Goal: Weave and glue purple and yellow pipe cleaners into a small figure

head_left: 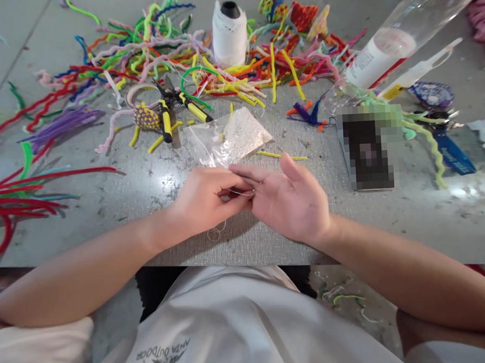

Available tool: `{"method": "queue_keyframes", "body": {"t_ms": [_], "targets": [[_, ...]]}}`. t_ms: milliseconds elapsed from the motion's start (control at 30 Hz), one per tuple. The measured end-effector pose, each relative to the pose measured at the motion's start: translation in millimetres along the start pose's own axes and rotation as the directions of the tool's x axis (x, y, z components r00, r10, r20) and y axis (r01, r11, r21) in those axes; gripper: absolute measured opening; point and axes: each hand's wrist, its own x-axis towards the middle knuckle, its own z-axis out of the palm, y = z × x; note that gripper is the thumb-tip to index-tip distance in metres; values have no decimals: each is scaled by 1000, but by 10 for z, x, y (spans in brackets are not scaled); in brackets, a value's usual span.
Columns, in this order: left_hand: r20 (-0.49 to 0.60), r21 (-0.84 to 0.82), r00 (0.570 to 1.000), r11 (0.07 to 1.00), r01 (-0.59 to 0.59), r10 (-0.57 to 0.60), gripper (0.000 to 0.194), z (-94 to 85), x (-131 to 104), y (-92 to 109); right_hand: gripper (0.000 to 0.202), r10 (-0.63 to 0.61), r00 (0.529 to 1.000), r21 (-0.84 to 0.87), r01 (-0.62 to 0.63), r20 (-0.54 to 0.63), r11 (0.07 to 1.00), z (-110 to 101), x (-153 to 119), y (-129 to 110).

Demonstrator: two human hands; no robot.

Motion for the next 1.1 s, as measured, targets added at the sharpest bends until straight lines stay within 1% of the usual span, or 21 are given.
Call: {"method": "queue_keyframes", "body": {"t_ms": [133,233,400,500,533,600,667,733,800,867,967,1100], "targets": [[-12,-5,998,998,64,-64,6,3,2,34,65,20,1000,-52,-21,-24,998,34,-23,-6],[-1,-7,998,998,69,-69,8,10,1,51,63,16,999,-71,-19,-34,997,35,-23,8],[-28,-3,995,996,91,-91,11,32,-14,84,54,-33,999,-78,35,26,996,27,-10,38],[-15,-29,996,996,89,-90,7,34,-14,106,52,-21,999,-60,23,47,998,34,-18,29],[-10,-43,996,996,84,-84,5,29,-11,111,51,-7,999,-52,8,32,999,33,-20,21],[-13,-84,995,992,95,-97,5,15,1,116,50,19,999,-27,-19,-33,999,14,-13,4],[-40,-155,987,977,146,-154,7,-1,15,112,43,35,992,4,-34,-120,999,-28,10,-10],[-66,-220,973,955,201,-220,10,-15,28,96,31,63,980,20,-61,-186,998,-81,45,-18],[-77,-266,963,936,230,-259,11,-26,37,70,19,89,971,2,-91,-221,996,-125,74,-26],[-67,-293,958,924,247,-277,11,-32,43,42,14,101,969,-31,-111,-226,993,-149,86,-40],[-45,-298,960,921,250,-276,11,-37,49,19,15,118,973,-40,-129,-201,991,-148,78,-75],[-75,-224,978,959,174,-195,9,-38,53,28,25,151,974,-44,-160,-166,986,-131,65,-117]]}}
